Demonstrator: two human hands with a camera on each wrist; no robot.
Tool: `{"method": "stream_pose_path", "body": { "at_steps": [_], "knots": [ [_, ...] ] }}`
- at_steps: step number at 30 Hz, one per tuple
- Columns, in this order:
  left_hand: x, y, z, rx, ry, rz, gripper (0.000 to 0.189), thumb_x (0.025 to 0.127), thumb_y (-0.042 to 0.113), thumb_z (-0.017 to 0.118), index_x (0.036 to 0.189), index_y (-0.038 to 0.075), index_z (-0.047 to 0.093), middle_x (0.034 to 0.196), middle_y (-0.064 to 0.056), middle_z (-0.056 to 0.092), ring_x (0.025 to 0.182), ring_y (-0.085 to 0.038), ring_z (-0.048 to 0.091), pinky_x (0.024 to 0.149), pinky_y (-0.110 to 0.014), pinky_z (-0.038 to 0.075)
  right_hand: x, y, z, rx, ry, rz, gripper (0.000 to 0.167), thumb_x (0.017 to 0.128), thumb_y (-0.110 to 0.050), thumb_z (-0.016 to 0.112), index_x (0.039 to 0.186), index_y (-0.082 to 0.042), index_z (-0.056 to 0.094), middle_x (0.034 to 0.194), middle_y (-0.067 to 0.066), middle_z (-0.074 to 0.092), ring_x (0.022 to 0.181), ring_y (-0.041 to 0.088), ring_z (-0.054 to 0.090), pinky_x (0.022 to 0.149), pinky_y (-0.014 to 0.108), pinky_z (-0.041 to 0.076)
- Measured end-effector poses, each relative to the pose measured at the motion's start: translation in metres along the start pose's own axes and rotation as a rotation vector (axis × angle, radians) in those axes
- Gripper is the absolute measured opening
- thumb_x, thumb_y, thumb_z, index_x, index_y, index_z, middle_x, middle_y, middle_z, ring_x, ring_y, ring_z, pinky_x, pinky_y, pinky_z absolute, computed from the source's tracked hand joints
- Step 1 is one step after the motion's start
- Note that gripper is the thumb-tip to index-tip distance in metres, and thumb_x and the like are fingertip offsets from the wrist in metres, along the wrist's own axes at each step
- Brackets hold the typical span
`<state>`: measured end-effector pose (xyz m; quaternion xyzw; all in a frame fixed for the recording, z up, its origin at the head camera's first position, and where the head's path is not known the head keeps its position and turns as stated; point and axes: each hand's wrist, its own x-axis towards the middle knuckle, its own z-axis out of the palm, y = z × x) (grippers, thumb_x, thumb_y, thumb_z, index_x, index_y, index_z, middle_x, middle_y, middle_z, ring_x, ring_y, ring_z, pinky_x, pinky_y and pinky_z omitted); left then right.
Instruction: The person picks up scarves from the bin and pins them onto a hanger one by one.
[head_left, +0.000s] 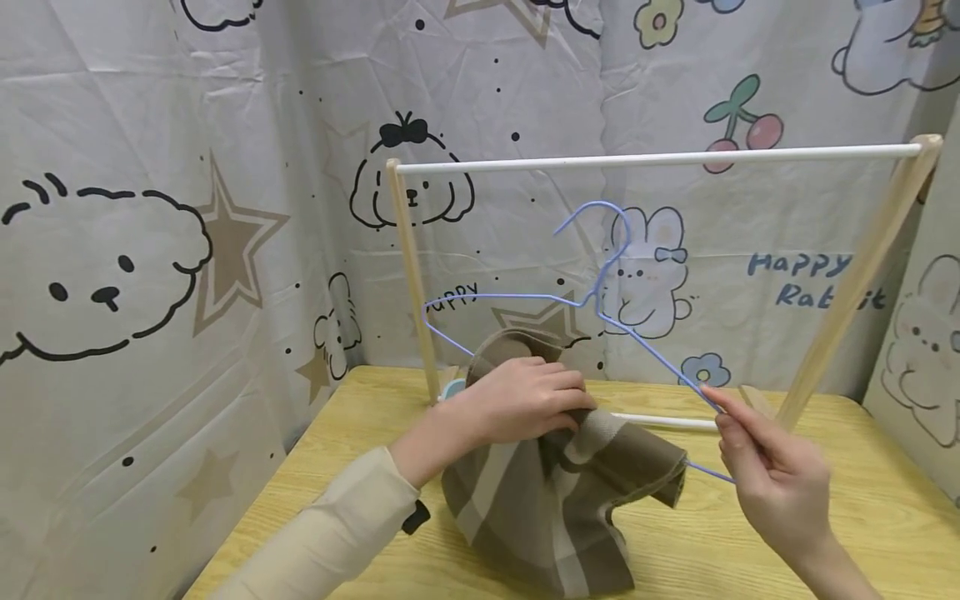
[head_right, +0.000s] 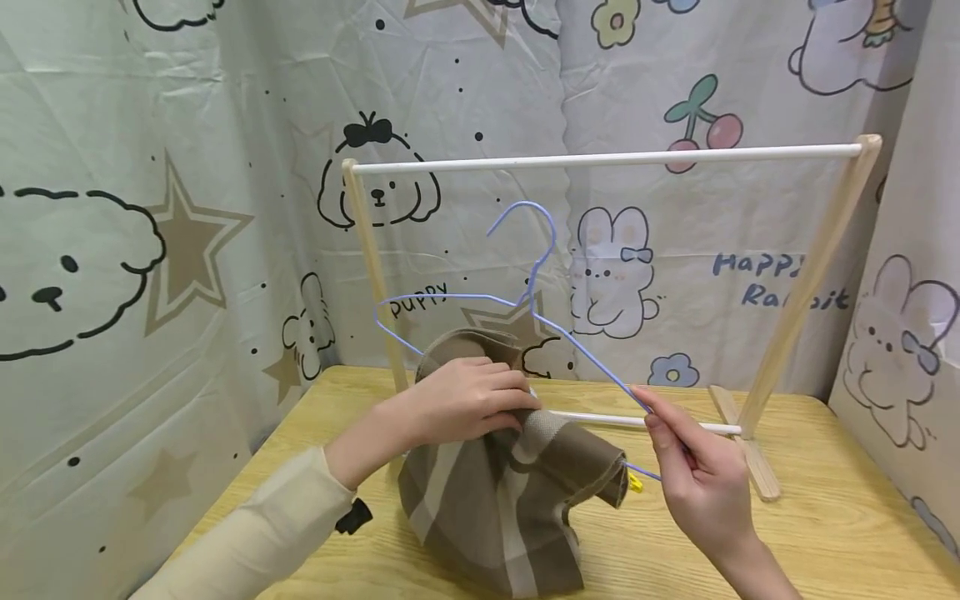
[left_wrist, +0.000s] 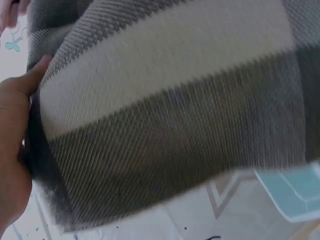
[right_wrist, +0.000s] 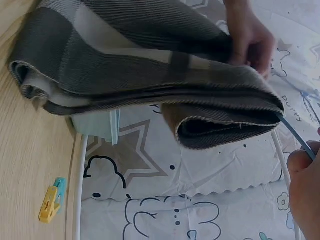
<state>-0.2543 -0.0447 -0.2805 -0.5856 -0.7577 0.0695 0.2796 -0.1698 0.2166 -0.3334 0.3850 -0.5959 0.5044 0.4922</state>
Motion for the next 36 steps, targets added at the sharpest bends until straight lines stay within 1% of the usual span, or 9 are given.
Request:
{"method": "stream_pose_path", "body": {
  "at_steps": [5, 9, 12, 15, 20, 24, 28, 31, 36],
  "knots": [
    [0.0, -0.001, -0.004, -0.046, 0.174, -0.058, 0.014, 0.091, 0.026, 0.073, 0.104, 0.022, 0.073, 0.098, 0.011, 0.067, 0.091, -0.004, 0.067, 0.075, -0.02, 0.054, -0.001, -0.002, 0.004, -0.087, -0.057, -0.075, 0.019, 0.093, 0.005, 0.062, 0.102, 0.021, 0.067, 0.064, -0.001, 0.053, 0.048, -0.004, 0.03, 0.045, 0.007, 0.019],
    [0.006, -0.002, -0.009, -0.095, 0.298, -0.184, 0.016, 0.09, 0.024, 0.074, 0.105, 0.021, 0.074, 0.097, 0.01, 0.068, 0.088, -0.005, 0.069, 0.07, -0.023, 0.054, -0.003, -0.007, 0.012, -0.069, -0.131, -0.138, 0.022, 0.096, -0.001, 0.062, 0.102, 0.02, 0.068, 0.082, 0.004, 0.07, 0.051, -0.003, 0.026, 0.046, 0.006, 0.019],
    [0.014, -0.001, -0.007, -0.123, 0.366, -0.292, 0.016, 0.091, 0.023, 0.073, 0.107, 0.019, 0.073, 0.099, 0.009, 0.07, 0.088, -0.006, 0.07, 0.073, -0.023, 0.055, -0.005, -0.013, 0.018, -0.023, -0.146, -0.13, 0.023, 0.096, -0.001, 0.062, 0.103, 0.02, 0.067, 0.077, 0.002, 0.067, 0.051, -0.003, 0.024, 0.046, 0.006, 0.02],
    [0.02, 0.0, -0.001, -0.163, 0.288, -0.389, 0.017, 0.093, 0.028, 0.071, 0.109, 0.021, 0.073, 0.101, 0.01, 0.071, 0.09, -0.007, 0.07, 0.071, -0.025, 0.055, -0.005, -0.015, 0.021, -0.002, -0.094, -0.122, 0.021, 0.095, 0.002, 0.063, 0.101, 0.022, 0.067, 0.07, 0.001, 0.061, 0.05, -0.004, 0.024, 0.045, 0.006, 0.019],
    [0.019, 0.003, 0.003, -0.288, -0.03, -0.491, 0.027, 0.094, 0.045, 0.065, 0.113, 0.028, 0.073, 0.102, 0.015, 0.07, 0.089, -0.004, 0.068, 0.066, -0.025, 0.052, -0.002, -0.015, 0.016, -0.065, -0.024, -0.084, 0.018, 0.092, 0.006, 0.064, 0.098, 0.022, 0.067, 0.067, 0.0, 0.06, 0.049, -0.003, 0.024, 0.045, 0.006, 0.018],
    [0.003, 0.003, -0.002, -0.375, -0.155, -0.403, 0.03, 0.094, 0.052, 0.062, 0.113, 0.03, 0.072, 0.103, 0.018, 0.066, 0.089, 0.001, 0.064, 0.072, -0.023, 0.051, -0.003, -0.015, 0.006, -0.102, -0.005, -0.004, 0.017, 0.091, 0.01, 0.062, 0.099, 0.023, 0.066, 0.061, -0.004, 0.048, 0.048, -0.003, 0.031, 0.042, 0.008, 0.021],
    [-0.014, 0.001, -0.007, -0.346, -0.17, -0.265, 0.041, 0.089, 0.055, 0.066, 0.119, 0.028, 0.069, 0.11, 0.017, 0.065, 0.1, -0.001, 0.063, 0.082, -0.024, 0.053, -0.002, -0.013, -0.005, -0.075, 0.013, 0.022, 0.016, 0.088, 0.015, 0.06, 0.1, 0.025, 0.065, 0.064, -0.006, 0.055, 0.05, -0.002, 0.039, 0.041, 0.01, 0.025],
    [-0.019, 0.0, -0.008, -0.32, -0.079, -0.184, 0.036, 0.091, 0.046, 0.067, 0.119, 0.025, 0.07, 0.11, 0.013, 0.068, 0.101, -0.004, 0.065, 0.081, -0.024, 0.054, 0.0, -0.013, -0.008, -0.051, 0.003, 0.012, 0.016, 0.087, 0.017, 0.06, 0.1, 0.025, 0.065, 0.063, -0.006, 0.055, 0.049, -0.003, 0.038, 0.042, 0.01, 0.024],
    [-0.017, -0.003, -0.008, -0.307, 0.21, -0.166, 0.016, 0.094, 0.027, 0.07, 0.106, 0.018, 0.075, 0.097, 0.01, 0.073, 0.088, -0.003, 0.067, 0.073, -0.018, 0.053, 0.003, -0.014, -0.008, 0.002, -0.056, 0.017, 0.016, 0.087, 0.017, 0.06, 0.101, 0.025, 0.065, 0.065, -0.004, 0.056, 0.047, -0.002, 0.035, 0.041, 0.009, 0.024]
  ]
}}
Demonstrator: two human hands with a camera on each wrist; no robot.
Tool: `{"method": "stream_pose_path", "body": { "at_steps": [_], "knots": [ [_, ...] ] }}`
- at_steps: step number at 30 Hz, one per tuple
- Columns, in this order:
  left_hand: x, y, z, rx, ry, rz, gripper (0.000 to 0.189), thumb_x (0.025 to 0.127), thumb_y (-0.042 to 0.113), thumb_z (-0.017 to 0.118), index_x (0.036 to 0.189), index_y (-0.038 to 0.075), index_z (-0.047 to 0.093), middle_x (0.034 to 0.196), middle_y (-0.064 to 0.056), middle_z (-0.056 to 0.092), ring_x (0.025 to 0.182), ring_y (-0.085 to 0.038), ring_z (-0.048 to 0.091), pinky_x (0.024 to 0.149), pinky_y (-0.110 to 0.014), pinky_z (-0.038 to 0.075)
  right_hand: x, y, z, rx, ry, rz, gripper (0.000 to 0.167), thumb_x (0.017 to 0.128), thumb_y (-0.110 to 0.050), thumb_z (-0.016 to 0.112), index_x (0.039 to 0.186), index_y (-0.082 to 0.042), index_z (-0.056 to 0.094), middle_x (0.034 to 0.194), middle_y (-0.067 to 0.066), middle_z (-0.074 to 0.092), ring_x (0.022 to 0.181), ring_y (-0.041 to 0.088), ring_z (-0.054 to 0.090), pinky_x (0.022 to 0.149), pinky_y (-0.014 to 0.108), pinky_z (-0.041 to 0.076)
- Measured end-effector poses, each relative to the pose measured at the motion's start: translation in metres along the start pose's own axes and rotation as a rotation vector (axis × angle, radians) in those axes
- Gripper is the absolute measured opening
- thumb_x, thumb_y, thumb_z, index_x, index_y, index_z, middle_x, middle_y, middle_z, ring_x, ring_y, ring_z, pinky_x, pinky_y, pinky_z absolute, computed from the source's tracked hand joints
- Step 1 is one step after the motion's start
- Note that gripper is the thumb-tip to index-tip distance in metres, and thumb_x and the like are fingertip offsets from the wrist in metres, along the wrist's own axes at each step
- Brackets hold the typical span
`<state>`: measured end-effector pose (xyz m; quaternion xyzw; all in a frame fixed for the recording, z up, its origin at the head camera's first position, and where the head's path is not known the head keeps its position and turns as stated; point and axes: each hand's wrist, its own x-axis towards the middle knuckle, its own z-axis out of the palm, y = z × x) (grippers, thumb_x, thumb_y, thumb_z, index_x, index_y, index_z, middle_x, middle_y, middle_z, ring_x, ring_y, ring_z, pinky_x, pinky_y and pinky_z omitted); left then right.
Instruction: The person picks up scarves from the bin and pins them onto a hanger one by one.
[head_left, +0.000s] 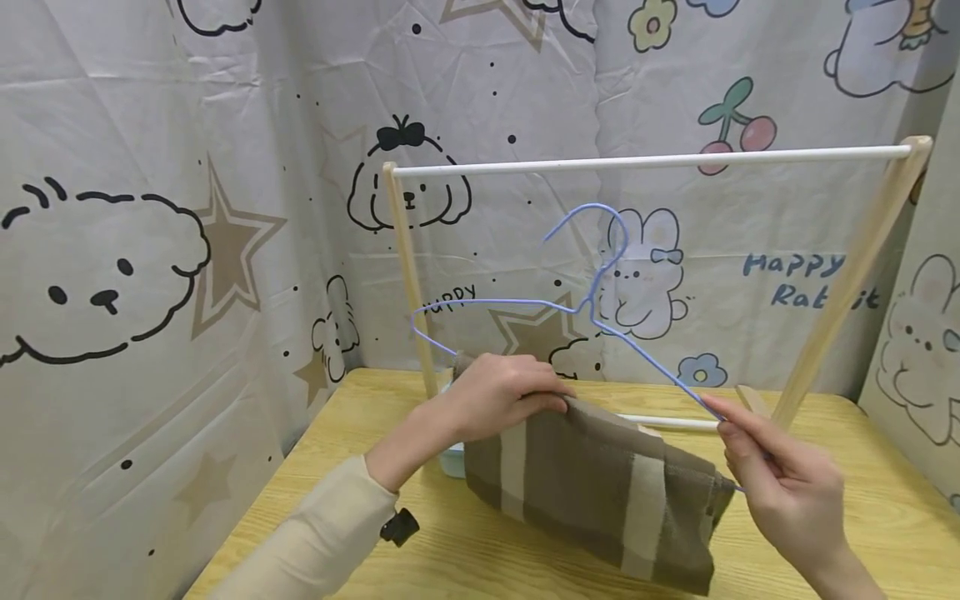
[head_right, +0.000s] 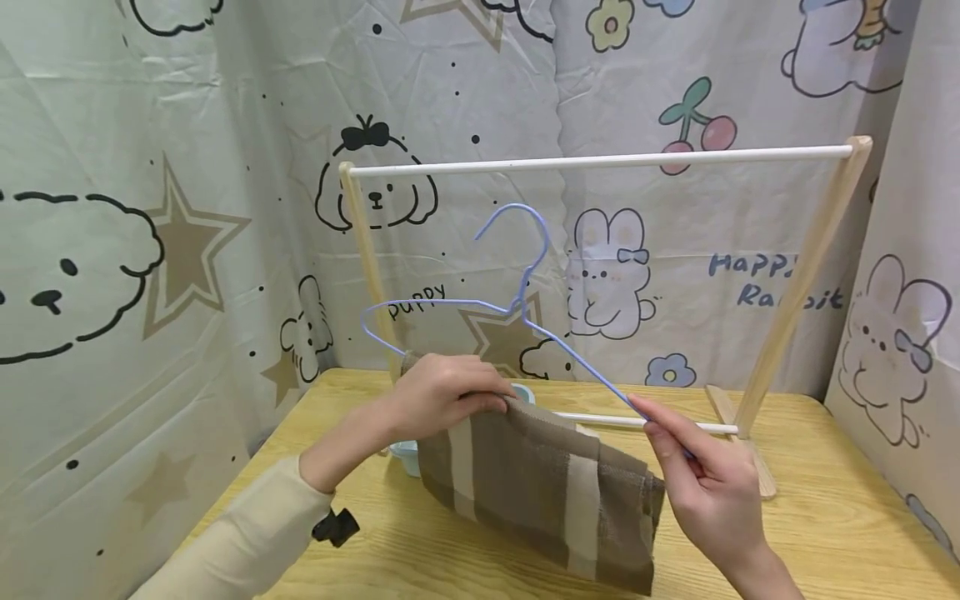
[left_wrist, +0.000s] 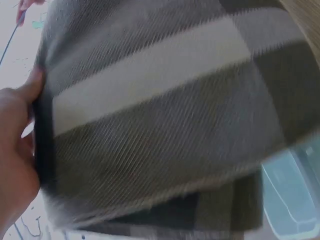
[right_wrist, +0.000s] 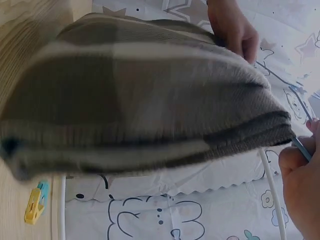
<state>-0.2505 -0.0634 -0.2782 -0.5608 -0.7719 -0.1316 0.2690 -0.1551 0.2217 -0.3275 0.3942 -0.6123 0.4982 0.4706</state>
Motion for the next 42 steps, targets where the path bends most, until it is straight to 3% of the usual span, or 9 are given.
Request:
{"method": "stream_pose_path", "body": {
  "at_steps": [4, 9, 15, 18, 23, 26, 31, 36, 42],
  "knots": [
    [0.004, -0.004, 0.0, 0.007, 0.116, -0.083, 0.011, 0.093, 0.023, 0.07, 0.102, 0.018, 0.076, 0.097, 0.01, 0.075, 0.091, -0.004, 0.07, 0.08, -0.02, 0.054, -0.001, -0.001, 0.003, 0.018, -0.067, -0.037, 0.016, 0.09, 0.011, 0.062, 0.099, 0.023, 0.067, 0.074, -0.003, 0.063, 0.049, -0.004, 0.03, 0.044, 0.007, 0.023],
    [-0.002, -0.014, 0.0, -0.006, 0.032, -0.185, 0.01, 0.094, 0.027, 0.069, 0.1, 0.02, 0.075, 0.095, 0.011, 0.072, 0.085, -0.002, 0.065, 0.076, -0.018, 0.051, -0.001, -0.003, 0.0, 0.027, -0.015, -0.009, 0.016, 0.089, 0.016, 0.06, 0.1, 0.025, 0.065, 0.066, -0.003, 0.052, 0.047, -0.003, 0.03, 0.043, 0.007, 0.022],
    [-0.025, -0.02, -0.006, -0.013, -0.07, -0.02, 0.034, 0.083, 0.047, 0.077, 0.104, 0.021, 0.073, 0.097, 0.012, 0.068, 0.085, -0.002, 0.061, 0.076, -0.018, 0.05, 0.003, -0.005, -0.008, -0.02, 0.037, -0.016, 0.014, 0.087, 0.016, 0.061, 0.097, 0.025, 0.066, 0.062, -0.004, 0.051, 0.046, -0.003, 0.03, 0.042, 0.007, 0.02],
    [-0.032, -0.018, -0.009, -0.003, -0.069, 0.04, 0.038, 0.081, 0.043, 0.08, 0.108, 0.018, 0.072, 0.1, 0.01, 0.068, 0.09, -0.004, 0.062, 0.08, -0.02, 0.051, 0.008, -0.007, -0.009, 0.018, 0.045, -0.035, 0.014, 0.085, 0.018, 0.06, 0.096, 0.026, 0.065, 0.058, -0.004, 0.048, 0.046, -0.003, 0.032, 0.043, 0.008, 0.021],
    [-0.031, -0.016, -0.01, -0.132, -0.002, -0.008, 0.016, 0.088, 0.017, 0.076, 0.103, 0.012, 0.073, 0.096, 0.005, 0.07, 0.085, -0.003, 0.063, 0.075, -0.014, 0.051, 0.01, -0.009, -0.009, 0.007, -0.004, -0.024, 0.014, 0.087, 0.015, 0.062, 0.096, 0.024, 0.067, 0.059, -0.005, 0.047, 0.046, -0.004, 0.029, 0.043, 0.007, 0.02],
    [-0.026, -0.015, -0.01, -0.183, 0.006, -0.066, 0.013, 0.092, 0.012, 0.072, 0.104, 0.009, 0.073, 0.097, 0.003, 0.07, 0.085, -0.005, 0.062, 0.075, -0.015, 0.051, 0.005, -0.006, -0.008, 0.003, -0.068, -0.018, 0.014, 0.09, 0.011, 0.063, 0.097, 0.022, 0.067, 0.074, -0.003, 0.065, 0.05, -0.003, 0.033, 0.044, 0.007, 0.024],
    [-0.022, -0.013, -0.011, -0.099, -0.159, -0.192, 0.017, 0.096, 0.024, 0.067, 0.111, 0.016, 0.071, 0.101, 0.008, 0.067, 0.086, -0.003, 0.06, 0.078, -0.022, 0.051, -0.001, -0.004, -0.008, -0.017, -0.042, 0.007, 0.014, 0.089, 0.014, 0.062, 0.098, 0.023, 0.067, 0.069, -0.004, 0.06, 0.05, -0.003, 0.034, 0.043, 0.008, 0.024],
    [-0.031, -0.018, -0.009, -0.098, -0.249, -0.129, 0.022, 0.094, 0.034, 0.068, 0.113, 0.022, 0.07, 0.101, 0.012, 0.066, 0.084, 0.001, 0.057, 0.077, -0.019, 0.05, -0.003, -0.004, -0.012, -0.05, 0.005, 0.034, 0.015, 0.086, 0.018, 0.06, 0.098, 0.023, 0.067, 0.06, -0.005, 0.046, 0.045, -0.003, 0.03, 0.041, 0.007, 0.021],
    [-0.041, -0.025, -0.008, -0.113, -0.18, -0.032, 0.023, 0.094, 0.03, 0.069, 0.114, 0.018, 0.071, 0.103, 0.009, 0.067, 0.089, 0.0, 0.06, 0.08, -0.016, 0.051, -0.003, -0.004, -0.016, 0.008, -0.014, 0.024, 0.015, 0.087, 0.019, 0.059, 0.099, 0.025, 0.065, 0.062, -0.004, 0.049, 0.045, -0.003, 0.032, 0.04, 0.008, 0.022]
  ]
}}
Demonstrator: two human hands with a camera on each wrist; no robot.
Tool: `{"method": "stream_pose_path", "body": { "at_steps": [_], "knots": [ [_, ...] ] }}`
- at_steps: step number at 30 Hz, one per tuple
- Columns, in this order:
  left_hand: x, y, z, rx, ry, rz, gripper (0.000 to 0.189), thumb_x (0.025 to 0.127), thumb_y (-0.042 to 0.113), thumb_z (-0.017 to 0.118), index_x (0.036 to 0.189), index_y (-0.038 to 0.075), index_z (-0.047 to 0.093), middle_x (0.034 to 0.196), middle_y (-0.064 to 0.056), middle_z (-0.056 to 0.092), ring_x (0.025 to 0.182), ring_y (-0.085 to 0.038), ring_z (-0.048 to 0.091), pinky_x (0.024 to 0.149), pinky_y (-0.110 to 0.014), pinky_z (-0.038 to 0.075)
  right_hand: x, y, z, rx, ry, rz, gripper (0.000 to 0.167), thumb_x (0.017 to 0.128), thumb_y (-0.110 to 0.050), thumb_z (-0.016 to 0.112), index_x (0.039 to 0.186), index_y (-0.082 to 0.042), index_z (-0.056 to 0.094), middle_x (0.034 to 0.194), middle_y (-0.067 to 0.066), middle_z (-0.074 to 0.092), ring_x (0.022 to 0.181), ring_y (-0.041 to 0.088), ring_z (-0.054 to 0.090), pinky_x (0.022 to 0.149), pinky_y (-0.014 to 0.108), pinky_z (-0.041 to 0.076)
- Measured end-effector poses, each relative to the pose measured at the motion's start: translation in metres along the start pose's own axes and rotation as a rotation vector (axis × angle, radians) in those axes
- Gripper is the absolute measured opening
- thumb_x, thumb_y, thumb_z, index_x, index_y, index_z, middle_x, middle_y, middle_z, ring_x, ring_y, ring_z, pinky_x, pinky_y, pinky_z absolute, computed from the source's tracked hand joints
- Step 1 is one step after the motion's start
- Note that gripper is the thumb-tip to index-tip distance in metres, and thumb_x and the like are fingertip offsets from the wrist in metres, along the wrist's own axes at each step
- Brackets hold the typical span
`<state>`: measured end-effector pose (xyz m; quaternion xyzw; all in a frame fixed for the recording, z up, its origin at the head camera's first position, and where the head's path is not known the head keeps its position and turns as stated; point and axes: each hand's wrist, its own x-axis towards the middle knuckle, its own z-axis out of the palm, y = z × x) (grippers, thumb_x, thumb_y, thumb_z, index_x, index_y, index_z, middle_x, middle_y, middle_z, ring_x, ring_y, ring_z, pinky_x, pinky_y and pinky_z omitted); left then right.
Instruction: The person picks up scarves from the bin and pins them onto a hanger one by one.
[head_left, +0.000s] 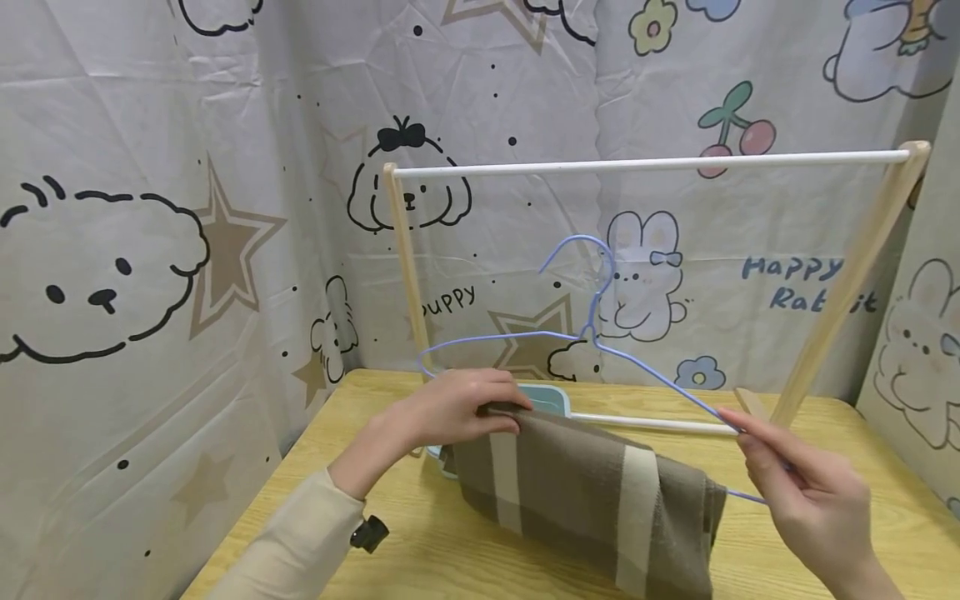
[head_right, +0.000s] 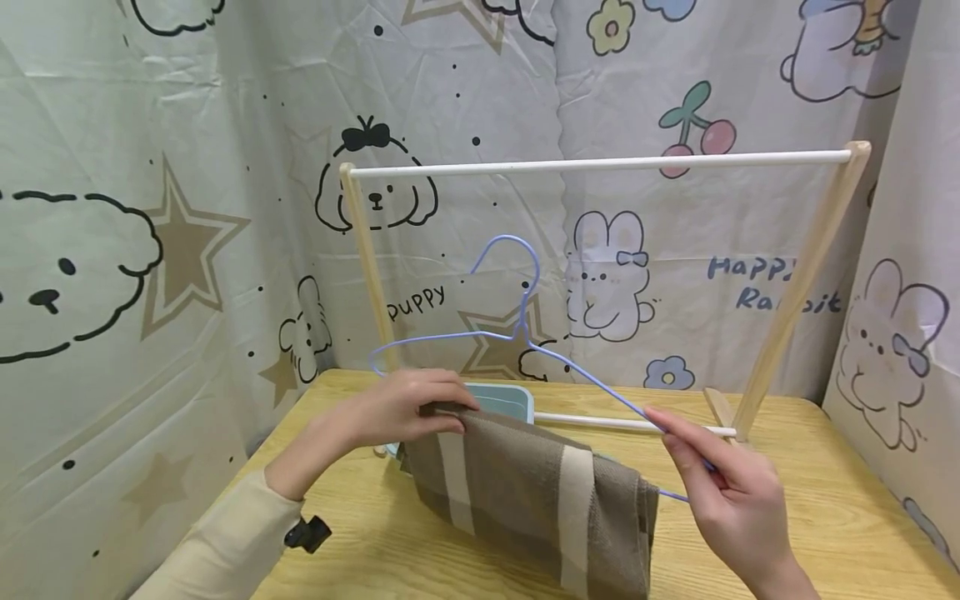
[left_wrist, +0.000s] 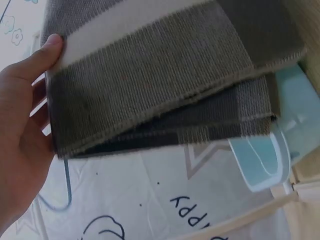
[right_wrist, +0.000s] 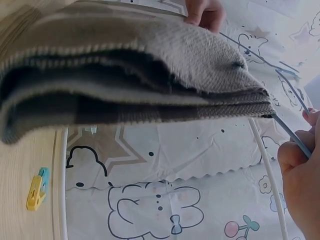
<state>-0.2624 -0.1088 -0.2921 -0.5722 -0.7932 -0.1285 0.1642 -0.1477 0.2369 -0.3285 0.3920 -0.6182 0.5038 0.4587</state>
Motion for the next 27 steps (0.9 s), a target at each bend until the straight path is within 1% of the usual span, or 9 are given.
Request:
{"method": "stream_pose_path", "body": {
  "at_steps": [5, 8, 10, 13, 16, 19, 22, 26, 27],
  "knots": [
    [-0.004, -0.001, -0.003, -0.007, -0.027, -0.016, 0.018, 0.095, 0.022, 0.068, 0.112, 0.017, 0.071, 0.104, 0.008, 0.069, 0.093, -0.003, 0.064, 0.081, -0.019, 0.053, 0.002, -0.001, 0.002, 0.013, -0.029, -0.022, 0.014, 0.088, 0.015, 0.061, 0.097, 0.025, 0.066, 0.069, -0.004, 0.056, 0.045, -0.003, 0.03, 0.041, 0.007, 0.022],
    [0.0, 0.009, -0.002, 0.039, -0.097, -0.053, 0.026, 0.095, 0.031, 0.068, 0.119, 0.02, 0.069, 0.109, 0.009, 0.069, 0.098, -0.003, 0.065, 0.084, -0.022, 0.053, 0.004, -0.001, 0.007, -0.04, -0.04, -0.04, 0.015, 0.09, 0.01, 0.064, 0.096, 0.023, 0.067, 0.067, -0.006, 0.054, 0.046, -0.003, 0.025, 0.042, 0.006, 0.02],
    [0.008, 0.02, 0.002, 0.081, -0.131, -0.075, 0.039, 0.092, 0.042, 0.068, 0.125, 0.022, 0.066, 0.112, 0.011, 0.068, 0.102, -0.003, 0.064, 0.088, -0.023, 0.052, 0.005, -0.001, 0.012, -0.051, -0.04, -0.046, 0.015, 0.091, 0.008, 0.064, 0.096, 0.022, 0.068, 0.068, -0.006, 0.055, 0.046, -0.003, 0.023, 0.042, 0.006, 0.019],
    [0.027, 0.043, 0.01, 0.133, -0.139, -0.074, 0.053, 0.089, 0.056, 0.066, 0.131, 0.024, 0.062, 0.114, 0.014, 0.067, 0.107, -0.003, 0.063, 0.092, -0.024, 0.051, 0.008, -0.001, 0.02, -0.056, -0.032, -0.056, 0.015, 0.09, 0.007, 0.065, 0.096, 0.02, 0.069, 0.068, -0.007, 0.056, 0.046, -0.004, 0.021, 0.042, 0.006, 0.017],
    [0.045, 0.064, 0.018, 0.218, -0.103, -0.03, 0.049, 0.09, 0.059, 0.063, 0.127, 0.027, 0.064, 0.11, 0.017, 0.066, 0.103, 0.0, 0.063, 0.087, -0.021, 0.05, 0.01, -0.002, 0.026, -0.071, -0.024, -0.063, 0.014, 0.09, 0.006, 0.066, 0.096, 0.019, 0.07, 0.063, -0.007, 0.052, 0.046, -0.004, 0.021, 0.042, 0.006, 0.016],
    [0.059, 0.078, 0.024, 0.275, -0.086, 0.012, 0.036, 0.093, 0.055, 0.062, 0.118, 0.029, 0.068, 0.105, 0.018, 0.065, 0.094, 0.003, 0.062, 0.079, -0.018, 0.048, 0.012, -0.004, 0.03, -0.103, -0.029, -0.053, 0.015, 0.091, 0.005, 0.066, 0.097, 0.017, 0.071, 0.058, -0.008, 0.041, 0.045, -0.005, 0.021, 0.042, 0.006, 0.016],
    [0.067, 0.081, 0.025, 0.217, -0.069, 0.016, 0.022, 0.096, 0.044, 0.063, 0.111, 0.029, 0.071, 0.1, 0.018, 0.066, 0.086, 0.005, 0.061, 0.071, -0.015, 0.046, 0.011, -0.006, 0.034, -0.09, -0.054, -0.04, 0.015, 0.092, 0.005, 0.065, 0.099, 0.017, 0.07, 0.062, -0.008, 0.045, 0.045, -0.004, 0.02, 0.041, 0.006, 0.017],
    [0.071, 0.078, 0.022, 0.054, 0.025, 0.006, 0.013, 0.099, 0.028, 0.064, 0.105, 0.025, 0.074, 0.1, 0.016, 0.071, 0.088, 0.005, 0.064, 0.075, -0.011, 0.048, 0.004, -0.007, 0.039, -0.077, -0.111, -0.033, 0.019, 0.096, -0.001, 0.063, 0.102, 0.017, 0.069, 0.083, -0.008, 0.066, 0.044, -0.002, 0.021, 0.042, 0.006, 0.022],
    [0.07, 0.077, 0.021, 0.025, 0.041, 0.013, 0.012, 0.098, 0.025, 0.064, 0.104, 0.024, 0.074, 0.101, 0.016, 0.072, 0.09, 0.005, 0.065, 0.078, -0.011, 0.048, 0.002, -0.007, 0.04, -0.083, -0.122, -0.035, 0.02, 0.096, -0.002, 0.063, 0.103, 0.016, 0.07, 0.083, -0.009, 0.066, 0.045, -0.002, 0.021, 0.043, 0.006, 0.023]
  ]
}}
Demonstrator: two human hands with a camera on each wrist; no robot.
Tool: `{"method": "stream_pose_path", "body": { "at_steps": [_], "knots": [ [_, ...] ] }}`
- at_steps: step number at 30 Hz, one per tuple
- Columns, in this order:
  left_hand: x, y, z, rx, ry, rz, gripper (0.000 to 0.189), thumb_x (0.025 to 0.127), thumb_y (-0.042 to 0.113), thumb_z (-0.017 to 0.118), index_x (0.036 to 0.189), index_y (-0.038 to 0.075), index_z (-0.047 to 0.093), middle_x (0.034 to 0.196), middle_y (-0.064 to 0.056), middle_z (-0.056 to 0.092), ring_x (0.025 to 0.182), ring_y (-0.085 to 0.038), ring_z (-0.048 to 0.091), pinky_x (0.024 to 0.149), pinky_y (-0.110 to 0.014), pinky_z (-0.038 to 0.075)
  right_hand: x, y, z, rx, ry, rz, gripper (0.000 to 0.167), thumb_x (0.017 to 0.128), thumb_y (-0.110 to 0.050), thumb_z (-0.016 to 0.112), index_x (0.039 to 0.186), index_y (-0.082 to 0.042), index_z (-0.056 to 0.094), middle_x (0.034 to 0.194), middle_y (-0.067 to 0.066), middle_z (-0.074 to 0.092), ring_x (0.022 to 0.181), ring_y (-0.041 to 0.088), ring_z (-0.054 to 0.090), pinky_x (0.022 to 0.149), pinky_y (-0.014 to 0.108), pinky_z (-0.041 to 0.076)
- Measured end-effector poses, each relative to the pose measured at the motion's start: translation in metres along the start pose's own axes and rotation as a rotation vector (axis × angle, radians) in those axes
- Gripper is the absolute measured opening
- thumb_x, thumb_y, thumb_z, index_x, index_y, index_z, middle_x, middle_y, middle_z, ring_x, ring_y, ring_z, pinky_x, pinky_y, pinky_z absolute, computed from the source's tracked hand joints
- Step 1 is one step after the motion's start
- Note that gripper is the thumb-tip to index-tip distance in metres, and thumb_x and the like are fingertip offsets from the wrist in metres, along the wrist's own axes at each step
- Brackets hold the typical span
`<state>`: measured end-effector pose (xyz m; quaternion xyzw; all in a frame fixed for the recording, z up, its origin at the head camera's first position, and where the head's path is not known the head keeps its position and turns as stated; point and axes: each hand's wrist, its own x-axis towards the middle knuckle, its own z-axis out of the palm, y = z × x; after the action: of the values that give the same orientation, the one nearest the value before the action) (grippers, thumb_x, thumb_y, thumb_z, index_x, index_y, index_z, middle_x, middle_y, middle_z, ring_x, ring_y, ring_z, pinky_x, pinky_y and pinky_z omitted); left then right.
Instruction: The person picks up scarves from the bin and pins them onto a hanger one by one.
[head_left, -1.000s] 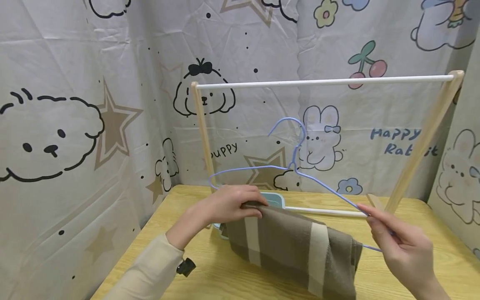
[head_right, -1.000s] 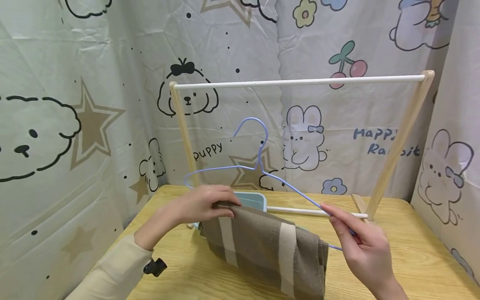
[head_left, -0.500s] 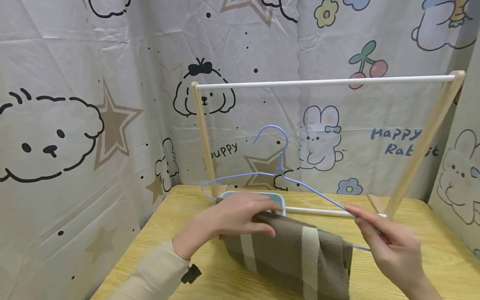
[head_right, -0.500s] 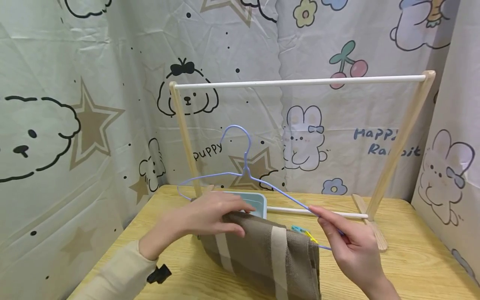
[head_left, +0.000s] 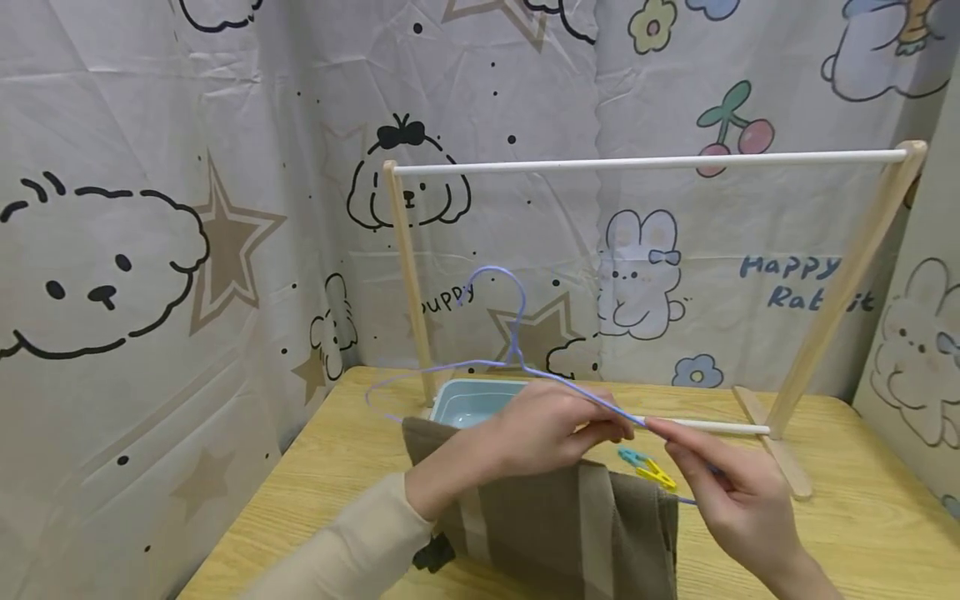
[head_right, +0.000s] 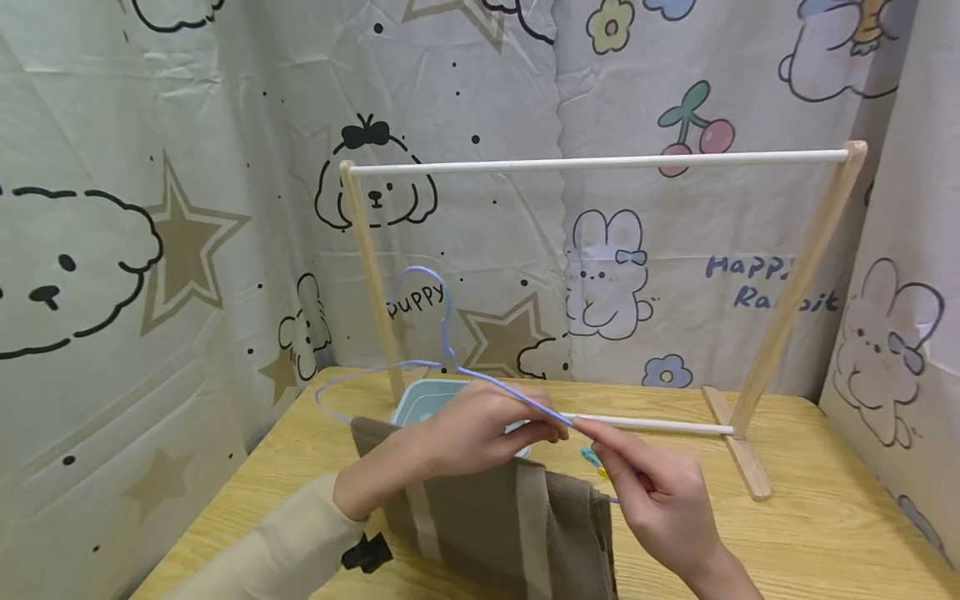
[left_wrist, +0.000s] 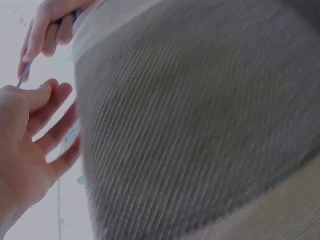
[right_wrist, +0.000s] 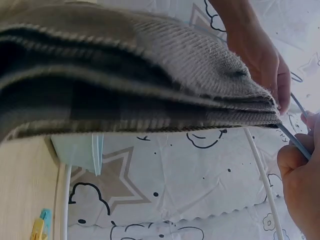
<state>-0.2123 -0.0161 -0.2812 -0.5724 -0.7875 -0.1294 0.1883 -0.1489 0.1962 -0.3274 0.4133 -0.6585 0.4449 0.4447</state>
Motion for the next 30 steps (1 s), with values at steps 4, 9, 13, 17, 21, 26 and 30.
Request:
{"method": "stream_pose_path", "body": {
  "at_steps": [4, 9, 13, 17, 21, 26, 30],
  "knots": [
    [-0.01, -0.004, -0.004, -0.006, 0.013, 0.077, 0.011, 0.097, 0.028, 0.066, 0.103, 0.022, 0.074, 0.098, 0.014, 0.07, 0.086, 0.003, 0.063, 0.079, -0.011, 0.047, -0.002, 0.002, -0.002, 0.005, 0.019, -0.008, 0.018, 0.095, 0.002, 0.063, 0.102, 0.017, 0.069, 0.077, -0.007, 0.064, 0.046, -0.003, 0.022, 0.043, 0.006, 0.022],
    [-0.037, -0.018, -0.015, 0.112, 0.279, 0.193, 0.007, 0.094, 0.021, 0.07, 0.098, 0.017, 0.074, 0.09, 0.011, 0.07, 0.08, -0.002, 0.063, 0.078, -0.016, 0.051, 0.003, 0.005, -0.017, 0.034, 0.103, -0.02, 0.014, 0.09, 0.01, 0.064, 0.097, 0.021, 0.068, 0.059, -0.006, 0.042, 0.046, -0.005, 0.024, 0.042, 0.006, 0.018],
    [-0.062, -0.039, -0.036, 0.178, 0.663, 0.2, 0.006, 0.092, 0.01, 0.069, 0.091, 0.008, 0.074, 0.081, 0.001, 0.071, 0.072, -0.012, 0.064, 0.07, -0.025, 0.053, 0.008, 0.006, -0.027, 0.06, 0.114, -0.028, 0.014, 0.088, 0.012, 0.063, 0.097, 0.023, 0.067, 0.057, -0.006, 0.041, 0.045, -0.004, 0.028, 0.042, 0.006, 0.02],
    [-0.085, -0.061, -0.05, 0.223, 0.914, 0.08, 0.013, 0.095, 0.011, 0.066, 0.09, 0.002, 0.074, 0.082, -0.008, 0.068, 0.074, -0.022, 0.06, 0.068, -0.031, 0.048, 0.01, 0.006, -0.031, 0.068, 0.114, -0.017, 0.014, 0.088, 0.015, 0.062, 0.097, 0.023, 0.067, 0.057, -0.006, 0.042, 0.045, -0.004, 0.029, 0.043, 0.007, 0.021],
    [-0.109, -0.079, -0.047, 0.129, 0.895, -0.122, 0.012, 0.092, 0.006, 0.068, 0.102, 0.001, 0.073, 0.099, -0.014, 0.066, 0.093, -0.028, 0.061, 0.086, -0.028, 0.049, 0.008, 0.008, -0.034, 0.035, 0.12, -0.002, 0.013, 0.087, 0.015, 0.062, 0.097, 0.023, 0.067, 0.056, -0.007, 0.041, 0.045, -0.003, 0.029, 0.043, 0.008, 0.021],
    [-0.13, -0.085, -0.036, 0.049, 0.754, -0.265, 0.035, 0.084, -0.002, 0.074, 0.117, 0.003, 0.067, 0.114, -0.011, 0.066, 0.106, -0.026, 0.063, 0.097, -0.026, 0.05, 0.009, 0.01, -0.034, 0.032, 0.115, 0.005, 0.013, 0.086, 0.015, 0.063, 0.097, 0.022, 0.068, 0.059, -0.006, 0.047, 0.045, -0.004, 0.03, 0.042, 0.008, 0.022],
    [-0.135, -0.084, -0.03, 0.028, 0.71, -0.244, 0.037, 0.084, -0.002, 0.075, 0.119, 0.004, 0.066, 0.105, -0.007, 0.069, 0.093, -0.02, 0.067, 0.083, -0.025, 0.055, 0.009, 0.013, -0.032, 0.066, 0.111, -0.005, 0.013, 0.086, 0.014, 0.065, 0.095, 0.022, 0.068, 0.07, -0.006, 0.061, 0.045, -0.004, 0.032, 0.042, 0.009, 0.024]
  ]
}}
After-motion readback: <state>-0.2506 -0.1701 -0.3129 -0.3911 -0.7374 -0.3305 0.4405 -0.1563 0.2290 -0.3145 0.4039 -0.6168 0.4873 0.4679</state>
